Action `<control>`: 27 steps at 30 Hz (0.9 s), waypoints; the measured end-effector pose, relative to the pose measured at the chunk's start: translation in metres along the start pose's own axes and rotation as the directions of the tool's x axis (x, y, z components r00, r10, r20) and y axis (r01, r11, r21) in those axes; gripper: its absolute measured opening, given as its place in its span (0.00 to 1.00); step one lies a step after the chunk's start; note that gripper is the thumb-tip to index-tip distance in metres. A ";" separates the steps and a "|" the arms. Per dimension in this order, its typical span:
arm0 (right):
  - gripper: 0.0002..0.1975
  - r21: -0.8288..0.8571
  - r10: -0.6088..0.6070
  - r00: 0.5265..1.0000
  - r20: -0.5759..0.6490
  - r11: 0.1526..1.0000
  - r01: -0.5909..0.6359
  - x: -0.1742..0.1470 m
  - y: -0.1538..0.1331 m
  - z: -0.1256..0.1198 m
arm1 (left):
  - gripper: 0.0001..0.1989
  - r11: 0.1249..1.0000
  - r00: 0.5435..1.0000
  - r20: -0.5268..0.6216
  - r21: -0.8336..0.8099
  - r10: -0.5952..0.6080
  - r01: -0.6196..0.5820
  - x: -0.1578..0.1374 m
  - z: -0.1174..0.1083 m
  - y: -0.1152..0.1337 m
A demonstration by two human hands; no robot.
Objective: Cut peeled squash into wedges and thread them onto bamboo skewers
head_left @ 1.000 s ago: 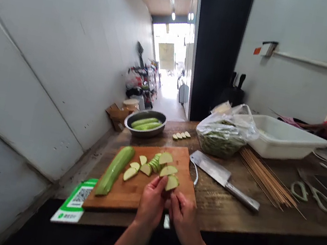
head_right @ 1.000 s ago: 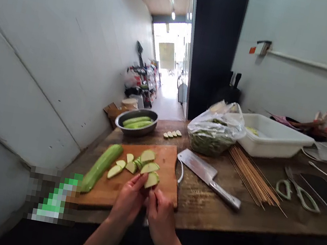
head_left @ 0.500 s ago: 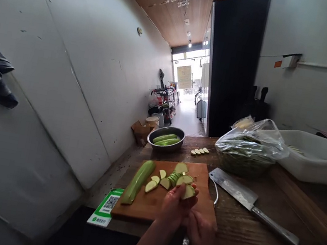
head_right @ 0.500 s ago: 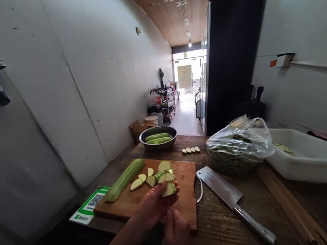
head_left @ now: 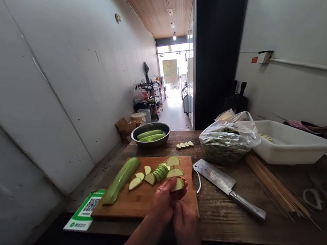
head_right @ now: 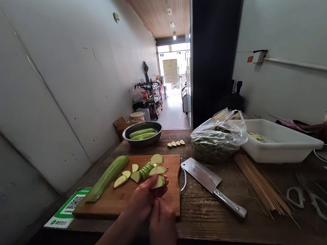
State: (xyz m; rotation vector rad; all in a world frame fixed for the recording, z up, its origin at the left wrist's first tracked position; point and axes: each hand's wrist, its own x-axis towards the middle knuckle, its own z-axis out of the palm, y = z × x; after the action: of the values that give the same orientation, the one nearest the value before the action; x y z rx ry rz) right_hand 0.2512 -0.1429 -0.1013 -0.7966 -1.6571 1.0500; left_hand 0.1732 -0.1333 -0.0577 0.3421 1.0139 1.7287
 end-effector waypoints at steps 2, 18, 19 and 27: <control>0.15 -0.013 0.013 1.000 -0.012 1.000 -0.013 0.001 -0.001 0.001 | 0.06 1.000 1.000 -0.013 0.008 -0.007 0.007 0.002 0.001 0.000; 0.16 0.028 0.055 0.997 -0.051 0.998 -0.054 0.017 0.003 -0.009 | 0.12 0.994 0.997 0.044 -0.083 -0.061 0.065 0.006 0.014 -0.002; 0.16 0.028 0.055 0.998 -0.042 0.998 -0.053 0.017 0.002 -0.011 | 0.14 0.996 0.998 0.042 -0.072 -0.055 0.058 0.008 0.015 0.001; 0.16 0.050 0.026 1.000 0.012 0.998 -0.026 0.012 0.000 -0.013 | 0.12 0.993 0.993 -0.028 0.019 0.119 -0.118 0.026 0.018 0.015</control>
State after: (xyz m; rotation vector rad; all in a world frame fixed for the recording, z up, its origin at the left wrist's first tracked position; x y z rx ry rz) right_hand 0.2597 -0.1286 -0.0952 -0.7830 -1.6276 1.1114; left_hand 0.1650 -0.1028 -0.0416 0.3956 1.0481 1.8373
